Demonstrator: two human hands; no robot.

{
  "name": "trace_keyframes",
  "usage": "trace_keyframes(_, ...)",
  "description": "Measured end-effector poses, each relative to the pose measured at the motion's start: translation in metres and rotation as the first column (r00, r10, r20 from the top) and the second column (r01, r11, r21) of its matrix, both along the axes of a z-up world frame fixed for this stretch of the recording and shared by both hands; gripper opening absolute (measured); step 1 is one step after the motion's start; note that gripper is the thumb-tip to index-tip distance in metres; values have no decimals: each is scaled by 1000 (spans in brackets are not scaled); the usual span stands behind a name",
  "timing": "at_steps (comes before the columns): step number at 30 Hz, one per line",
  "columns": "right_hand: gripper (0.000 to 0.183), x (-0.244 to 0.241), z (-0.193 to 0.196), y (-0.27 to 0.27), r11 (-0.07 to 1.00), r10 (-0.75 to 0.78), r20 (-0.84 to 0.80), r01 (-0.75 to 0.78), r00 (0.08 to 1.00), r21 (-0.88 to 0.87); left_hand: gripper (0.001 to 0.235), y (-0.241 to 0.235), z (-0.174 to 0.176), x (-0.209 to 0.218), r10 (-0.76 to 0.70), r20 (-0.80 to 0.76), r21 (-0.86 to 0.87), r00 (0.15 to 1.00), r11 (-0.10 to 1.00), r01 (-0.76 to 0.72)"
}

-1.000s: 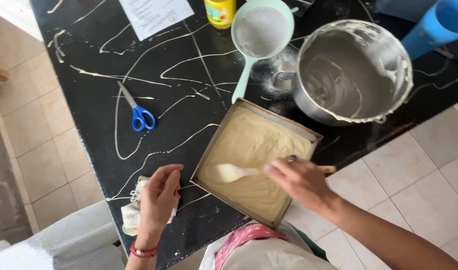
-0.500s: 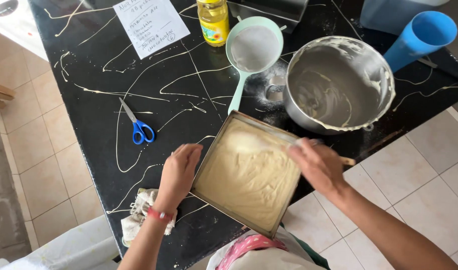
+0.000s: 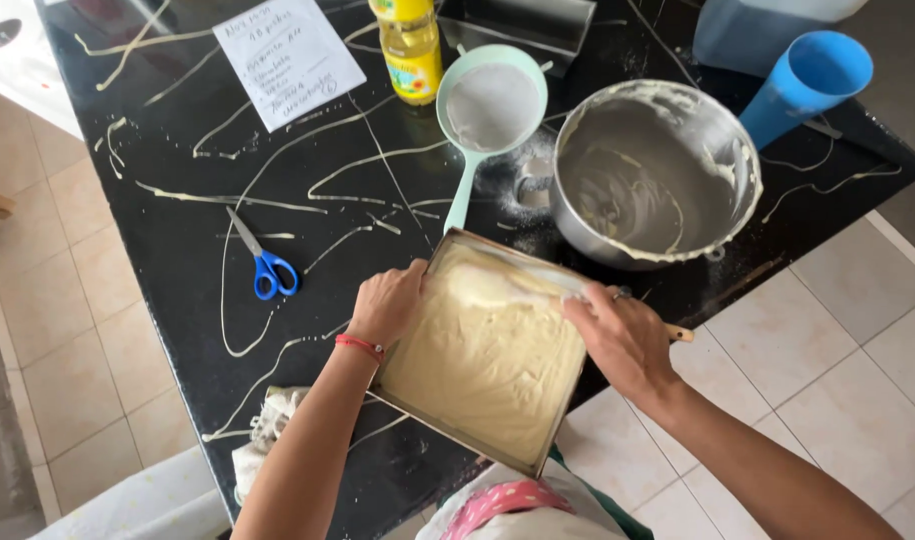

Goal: Pouring and leveling cake batter into a square baking pan using a spatula and a wooden spoon.

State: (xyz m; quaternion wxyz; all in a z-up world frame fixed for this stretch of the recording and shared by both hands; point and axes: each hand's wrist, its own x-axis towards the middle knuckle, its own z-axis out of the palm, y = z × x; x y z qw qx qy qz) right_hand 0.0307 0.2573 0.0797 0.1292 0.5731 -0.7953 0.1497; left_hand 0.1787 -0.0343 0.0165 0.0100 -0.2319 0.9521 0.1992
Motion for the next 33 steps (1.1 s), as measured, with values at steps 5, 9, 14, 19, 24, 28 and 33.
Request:
trace_keyframes(5, 5, 17, -2, 0, 999, -54, 91, 54, 994, -3, 30, 0, -1, 27, 73, 10, 17, 997, 997, -74)
trace_keyframes(9, 9, 17, -29, -3, 952, 306, 148, -306, 941, -24, 40, 1, -19, 54, 201, -8, 96, 980, 975, -199)
trace_keyframes(14, 14, 4, 5, -31, 985, 169, -39, -167, 985, 33, 44, 7, -41, 80, 244, -157, 151, 957, 964, -221)
trace_keyframes(19, 15, 12, 3, -13, 972, 233, 40, -234, 972, 2, 69, 61, 8, 105, 559, 54, 726, 827, 547, -417)
trace_keyframes(24, 7, 7, -16, -4, 997, 82, 144, -79, 986, -27, 67, 122, 23, 127, 706, 195, 934, 681, 78, -349)
trace_keyframes(28, 8, 13, 0, 3, 998, 23, 100, -17, 995, -55, 60, 137, 4, 165, 704, 303, 946, 642, -143, -290)
trace_keyframes(33, 12, 51, -19, 0, 989, 121, 181, -134, 976, 60, 40, 104, 15, 214, 808, 79, 884, 584, 213, -415)
